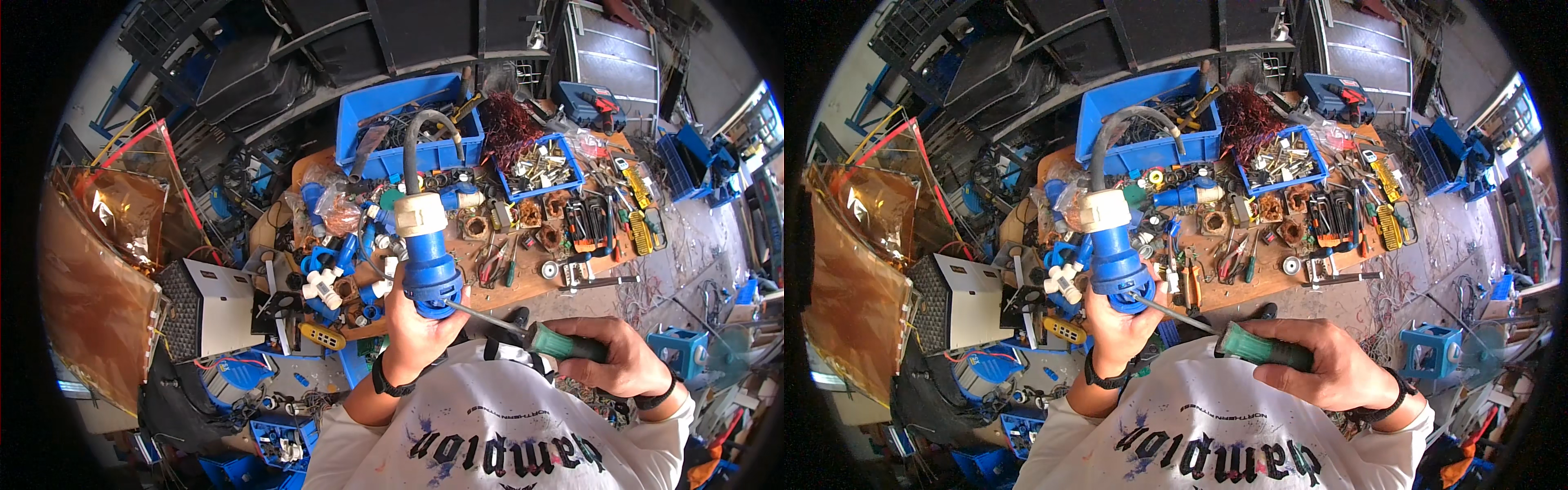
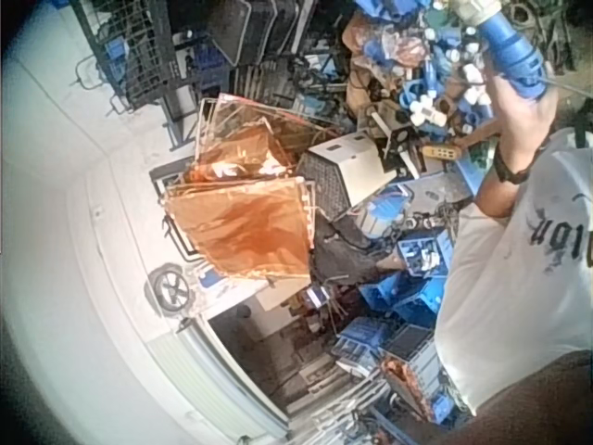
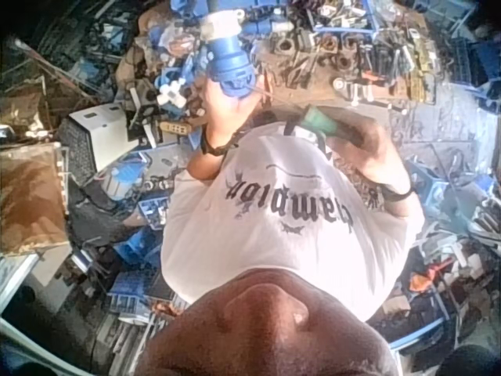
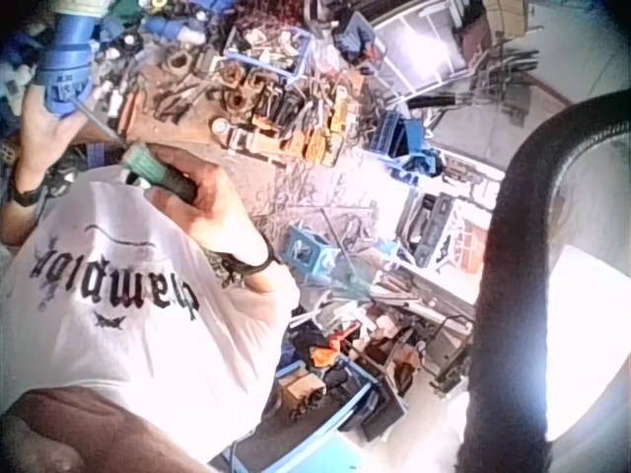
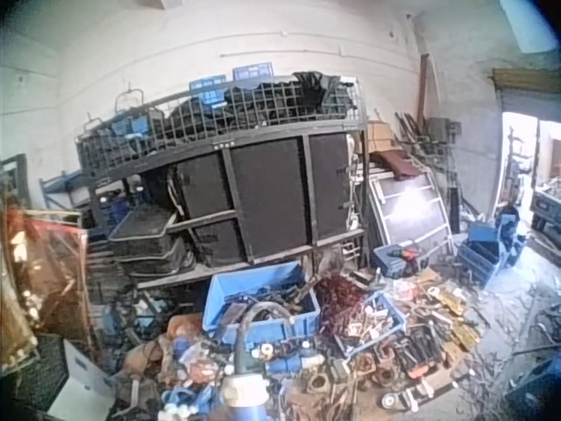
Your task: The person holds a blue industrial electrical connector with a cable and uses a green-handled screwdriver to tighten the internal screws. The person rotates the connector to access different screw points while working in a cluttered workshop environment.
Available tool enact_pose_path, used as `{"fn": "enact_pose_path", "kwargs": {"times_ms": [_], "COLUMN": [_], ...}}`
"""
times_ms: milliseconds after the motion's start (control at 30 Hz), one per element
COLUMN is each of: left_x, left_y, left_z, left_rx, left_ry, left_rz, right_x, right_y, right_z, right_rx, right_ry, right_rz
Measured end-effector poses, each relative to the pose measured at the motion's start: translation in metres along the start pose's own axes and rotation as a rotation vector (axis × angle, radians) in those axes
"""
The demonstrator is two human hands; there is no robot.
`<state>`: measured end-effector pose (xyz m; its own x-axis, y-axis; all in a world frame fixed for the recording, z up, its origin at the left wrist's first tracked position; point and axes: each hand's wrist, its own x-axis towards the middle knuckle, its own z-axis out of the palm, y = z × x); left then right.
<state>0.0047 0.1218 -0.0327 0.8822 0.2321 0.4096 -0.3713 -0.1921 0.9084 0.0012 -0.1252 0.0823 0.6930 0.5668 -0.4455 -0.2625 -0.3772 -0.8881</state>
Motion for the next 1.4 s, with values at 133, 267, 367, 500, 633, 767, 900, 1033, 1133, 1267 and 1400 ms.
{"fn": "enact_pose_path", "kwargs": {"times_ms": [133,267,367,500,633,767,900,1033,1133,1267,1400], "left_x": [0.0,0.0,0.002,-0.006,-0.004,0.0,-0.001,0.001,0.0,-0.002,-0.003], "left_y": [0.001,0.001,0.003,-0.005,-0.007,-0.002,-0.007,-0.004,-0.007,-0.01,-0.009], "left_z": [0.0,-0.001,-0.003,0.002,0.003,0.004,0.003,-0.001,0.0,0.0,0.0], "left_rx": [0.019,0.006,0.058,0.001,-0.056,-0.101,-0.14,-0.097,-0.122,-0.123,-0.102], "left_ry": [0.007,0.003,-0.026,0.009,0.068,0.09,0.118,0.099,0.107,0.091,0.073], "left_rz": [0.012,-0.005,-0.014,-0.02,-0.022,-0.002,-0.031,-0.018,-0.029,-0.016,-0.02], "right_x": [0.004,0.006,0.003,0.002,0.001,-0.001,0.003,0.008,0.012,0.001,-0.004], "right_y": [0.0,0.004,0.001,-0.007,-0.019,-0.009,0.003,0.011,0.015,0.008,0.005], "right_z": [0.001,0.006,0.009,0.004,0.006,-0.007,-0.001,0.006,0.007,0.01,0.005], "right_rx": [-0.251,-0.489,-0.678,-0.968,-0.798,-0.348,-0.538,-1.069,-0.863,-0.622,-0.514], "right_ry": [0.05,0.137,0.212,0.231,0.167,0.081,0.295,0.495,0.55,0.459,0.358], "right_rz": [-0.201,-0.399,-0.406,-0.49,-0.437,-0.408,-0.617,-0.909,-0.817,-0.364,-0.355]}}
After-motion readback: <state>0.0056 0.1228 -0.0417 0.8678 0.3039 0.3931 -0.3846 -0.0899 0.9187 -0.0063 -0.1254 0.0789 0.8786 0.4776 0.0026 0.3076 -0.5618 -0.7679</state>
